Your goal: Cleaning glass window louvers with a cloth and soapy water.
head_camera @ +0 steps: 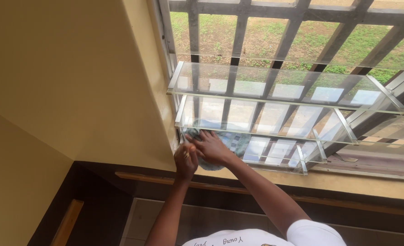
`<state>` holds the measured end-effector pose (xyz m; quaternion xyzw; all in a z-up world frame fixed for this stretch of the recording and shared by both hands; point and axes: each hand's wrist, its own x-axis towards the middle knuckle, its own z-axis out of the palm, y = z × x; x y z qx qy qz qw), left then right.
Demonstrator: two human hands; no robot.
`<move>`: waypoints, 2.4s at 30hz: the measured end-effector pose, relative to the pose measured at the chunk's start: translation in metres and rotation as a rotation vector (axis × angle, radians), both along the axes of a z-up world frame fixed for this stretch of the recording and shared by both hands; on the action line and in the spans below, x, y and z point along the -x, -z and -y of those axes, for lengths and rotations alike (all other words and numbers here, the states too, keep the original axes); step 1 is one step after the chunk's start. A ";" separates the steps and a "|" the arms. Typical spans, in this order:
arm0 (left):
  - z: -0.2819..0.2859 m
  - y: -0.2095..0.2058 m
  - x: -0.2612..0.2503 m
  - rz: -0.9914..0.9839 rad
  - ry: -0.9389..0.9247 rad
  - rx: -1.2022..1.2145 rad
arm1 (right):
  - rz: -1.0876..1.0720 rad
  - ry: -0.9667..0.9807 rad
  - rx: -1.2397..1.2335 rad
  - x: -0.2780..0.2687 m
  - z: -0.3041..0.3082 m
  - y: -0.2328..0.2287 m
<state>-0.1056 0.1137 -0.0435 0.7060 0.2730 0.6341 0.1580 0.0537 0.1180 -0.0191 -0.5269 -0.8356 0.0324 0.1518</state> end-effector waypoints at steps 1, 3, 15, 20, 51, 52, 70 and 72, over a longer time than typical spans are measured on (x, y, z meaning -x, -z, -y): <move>0.007 0.011 -0.002 0.002 0.004 0.000 | 0.002 0.004 0.000 0.000 0.008 -0.010; 0.019 0.032 0.001 -0.035 -0.245 0.041 | 0.088 -0.004 0.015 0.004 0.021 -0.029; -0.010 0.080 -0.031 0.319 -0.338 0.599 | 0.006 0.213 0.344 0.028 -0.030 -0.017; -0.018 0.095 -0.038 0.388 -0.316 0.747 | -0.045 0.248 0.457 0.026 -0.059 -0.018; -0.005 0.055 -0.026 0.399 -0.218 0.842 | 0.037 0.633 0.481 -0.143 0.023 -0.004; -0.004 0.062 -0.026 0.396 -0.213 0.844 | 0.035 0.638 0.481 -0.146 0.025 0.001; -0.018 -0.039 -0.037 -0.277 -0.215 0.268 | -0.087 0.734 0.345 -0.046 0.005 -0.018; -0.042 -0.024 -0.044 -0.334 -0.311 0.107 | 0.050 0.635 0.378 -0.024 0.013 -0.052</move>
